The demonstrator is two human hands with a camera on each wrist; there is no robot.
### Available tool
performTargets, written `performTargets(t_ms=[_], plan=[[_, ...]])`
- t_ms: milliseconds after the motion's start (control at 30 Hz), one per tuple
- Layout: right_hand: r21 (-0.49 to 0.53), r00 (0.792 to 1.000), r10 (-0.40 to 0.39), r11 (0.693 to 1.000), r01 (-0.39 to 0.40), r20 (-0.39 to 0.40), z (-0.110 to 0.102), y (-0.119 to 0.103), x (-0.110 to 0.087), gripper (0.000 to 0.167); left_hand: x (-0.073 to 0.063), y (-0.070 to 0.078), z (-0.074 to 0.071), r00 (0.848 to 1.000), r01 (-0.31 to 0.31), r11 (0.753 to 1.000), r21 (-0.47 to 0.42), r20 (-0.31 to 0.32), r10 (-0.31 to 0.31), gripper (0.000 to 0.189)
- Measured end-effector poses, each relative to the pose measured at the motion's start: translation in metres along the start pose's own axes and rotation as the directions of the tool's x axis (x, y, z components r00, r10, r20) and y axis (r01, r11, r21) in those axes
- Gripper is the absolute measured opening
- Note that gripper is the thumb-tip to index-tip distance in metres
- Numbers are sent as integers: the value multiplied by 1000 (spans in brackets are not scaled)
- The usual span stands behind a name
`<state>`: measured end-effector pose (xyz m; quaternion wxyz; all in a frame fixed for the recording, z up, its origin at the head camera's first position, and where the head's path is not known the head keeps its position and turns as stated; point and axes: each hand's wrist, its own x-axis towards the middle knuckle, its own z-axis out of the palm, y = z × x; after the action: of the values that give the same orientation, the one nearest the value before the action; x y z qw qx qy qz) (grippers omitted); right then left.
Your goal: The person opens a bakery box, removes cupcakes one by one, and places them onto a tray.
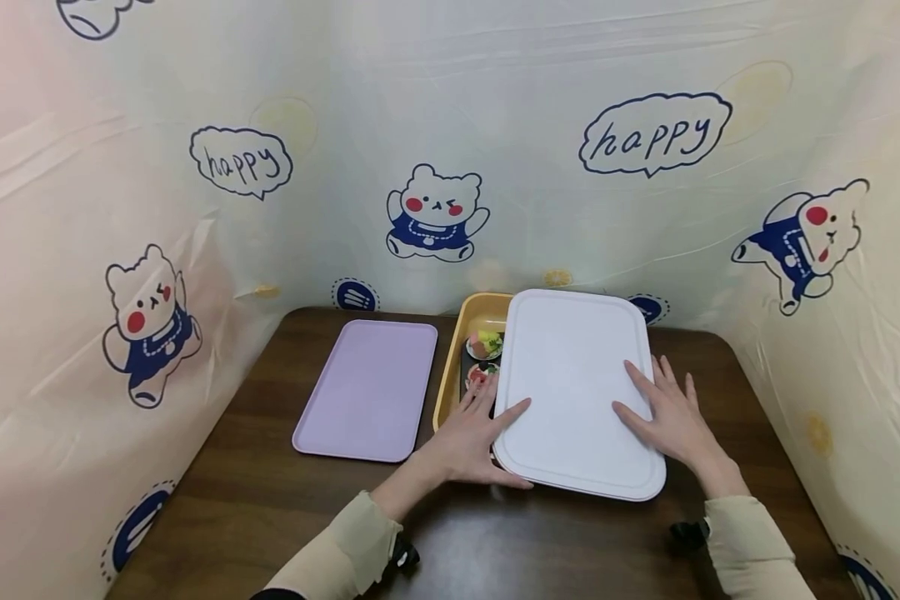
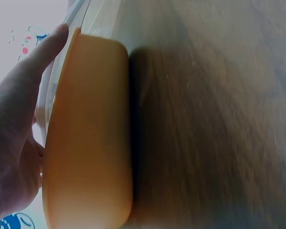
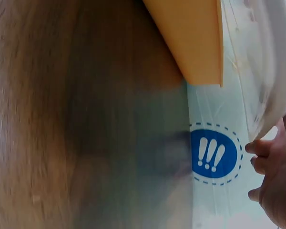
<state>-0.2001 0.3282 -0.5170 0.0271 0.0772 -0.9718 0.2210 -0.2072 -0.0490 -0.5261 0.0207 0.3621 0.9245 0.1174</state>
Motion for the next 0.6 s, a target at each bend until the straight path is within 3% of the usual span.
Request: performTargets(t_ms=[367, 600], plan=[[103, 998, 12, 995, -5, -67, -5, 28, -19, 81, 19, 23, 10, 999, -29, 999, 29, -22, 30, 123], [113, 994, 29, 993, -16, -108, -11, 52, -40, 77, 33, 47, 18, 998, -62, 997, 40, -8, 62, 122]])
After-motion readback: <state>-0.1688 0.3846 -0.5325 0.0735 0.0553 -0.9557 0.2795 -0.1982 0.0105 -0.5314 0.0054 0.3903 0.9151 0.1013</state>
